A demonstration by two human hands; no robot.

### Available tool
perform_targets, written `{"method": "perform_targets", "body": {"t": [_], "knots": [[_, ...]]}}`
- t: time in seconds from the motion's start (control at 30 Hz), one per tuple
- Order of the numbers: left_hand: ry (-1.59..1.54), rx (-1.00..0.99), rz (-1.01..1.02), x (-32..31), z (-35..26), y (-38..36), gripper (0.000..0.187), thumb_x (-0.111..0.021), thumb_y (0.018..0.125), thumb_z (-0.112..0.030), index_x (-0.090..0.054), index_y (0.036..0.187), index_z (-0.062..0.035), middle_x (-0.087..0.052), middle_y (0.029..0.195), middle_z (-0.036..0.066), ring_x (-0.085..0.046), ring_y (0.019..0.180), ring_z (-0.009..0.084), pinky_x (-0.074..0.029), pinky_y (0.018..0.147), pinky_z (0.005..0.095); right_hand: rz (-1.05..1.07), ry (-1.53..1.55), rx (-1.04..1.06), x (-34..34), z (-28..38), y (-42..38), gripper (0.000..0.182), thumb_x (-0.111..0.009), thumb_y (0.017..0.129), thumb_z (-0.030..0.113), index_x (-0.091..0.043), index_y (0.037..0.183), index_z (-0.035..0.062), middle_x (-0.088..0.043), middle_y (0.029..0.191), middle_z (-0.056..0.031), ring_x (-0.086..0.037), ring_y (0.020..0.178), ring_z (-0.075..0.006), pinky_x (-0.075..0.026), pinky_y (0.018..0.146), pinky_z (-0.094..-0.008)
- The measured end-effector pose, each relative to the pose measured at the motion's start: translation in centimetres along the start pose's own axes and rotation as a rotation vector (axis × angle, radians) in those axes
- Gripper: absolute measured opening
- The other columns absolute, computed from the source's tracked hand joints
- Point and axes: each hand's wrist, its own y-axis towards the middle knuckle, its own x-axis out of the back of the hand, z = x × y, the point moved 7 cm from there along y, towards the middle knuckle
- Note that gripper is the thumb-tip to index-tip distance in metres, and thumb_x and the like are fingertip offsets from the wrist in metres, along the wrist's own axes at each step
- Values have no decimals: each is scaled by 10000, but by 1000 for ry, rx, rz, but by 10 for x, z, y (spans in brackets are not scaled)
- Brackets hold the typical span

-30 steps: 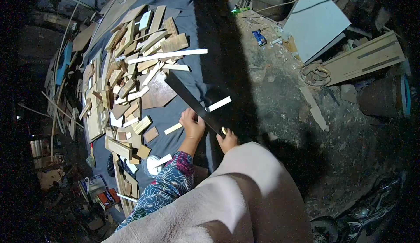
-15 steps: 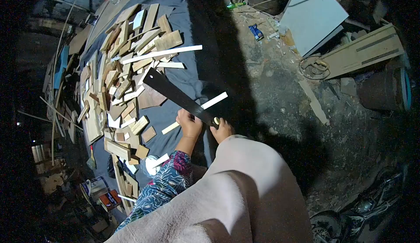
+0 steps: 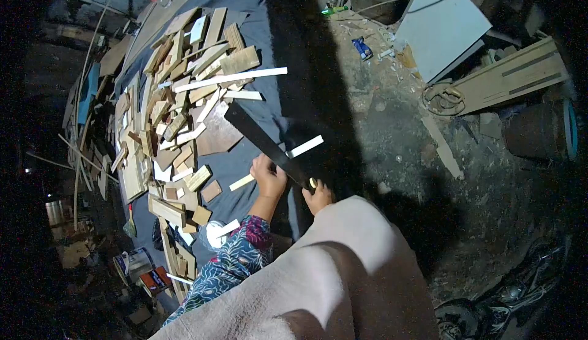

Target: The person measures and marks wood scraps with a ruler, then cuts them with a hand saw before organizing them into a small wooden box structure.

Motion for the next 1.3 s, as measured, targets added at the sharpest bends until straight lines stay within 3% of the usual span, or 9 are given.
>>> {"method": "perform_targets", "body": {"t": [0.2, 0.33, 0.73, 0.93, 0.97, 1.13, 1.2, 1.23, 1.3], "knots": [[0, 31, 17, 0, 3, -8, 171, -541, 606, -75, -533, 776, -85, -504, 795, 62, -441, 825, 256, -278, 745, 363, 61, 23, 67, -3, 22, 20, 500, -598, 664, 327, -478, 1015, -8, -538, 827, -228, -529, 767, -389, -430, 661, -438], [-6, 39, 46, -3, 6, -7, 182, -544, 602, -75, -534, 783, -91, -512, 824, 67, -440, 844, 256, -274, 750, 365, -16, 47, 34, -8, 0, 2, 531, -597, 665, 351, -472, 1002, -40, -536, 839, -229, -526, 764, -388, -424, 668, -440], [3, 18, 26, -3, 3, -7, 149, -545, 611, -93, -523, 758, -94, -491, 771, 48, -437, 805, 254, -281, 728, 362, 131, -34, -39, -3, -15, -3, 511, -600, 667, 366, -477, 1010, 7, -543, 870, -214, -536, 782, -364, -431, 658, -439], [6, 11, 31, 0, 2, -8, 175, -544, 590, -79, -522, 763, -94, -492, 780, 51, -434, 822, 264, -276, 743, 363, 7, -55, 7, -2, -8, -4, 448, -589, 676, 362, -486, 938, 14, -543, 829, -204, -535, 760, -373, -425, 643, -447], [5, 13, 22, 0, 0, -6, 175, -543, 591, -79, -523, 764, -94, -492, 780, 51, -434, 824, 265, -276, 746, 361, 145, -46, -26, -7, -10, -1, 481, -585, 679, 363, -474, 984, 8, -540, 865, -206, -533, 778, -370, -427, 655, -444], [25, 39, 49, -2, 1, -6, 170, -537, 604, -77, -531, 773, -101, -507, 781, 53, -449, 812, 266, -291, 717, 361, 72, 10, 66, -6, 11, 14, 512, -567, 690, 372, -450, 1039, 16, -539, 871, -207, -529, 773, -373, -423, 665, -441], [24, 40, 39, 0, 2, -8, 176, -532, 604, -74, -534, 778, -103, -507, 785, 52, -448, 815, 266, -289, 722, 359, -58, 50, 65, 6, 19, 14, 368, -581, 667, 297, -523, 891, 10, -553, 759, -197, -527, 704, -381, -422, 621, -446], [11, 30, 24, 0, 0, -5, 183, -528, 603, -71, -536, 783, -105, -508, 789, 51, -448, 817, 265, -287, 726, 358, 50, 9, -11, -5, 1, 7, 484, -572, 681, 371, -491, 999, 16, -549, 838, -205, -531, 765, -374, -423, 665, -442], [10, 19, 10, 0, 1, -5, 180, -531, 605, -77, -537, 782, -106, -507, 789, 51, -446, 817, 263, -285, 729, 359, 27, 24, -6, -7, -21, -6, 494, -580, 669, 385, -504, 981, 10, -553, 832, -206, -537, 755, -374, -428, 662, -446]]}}
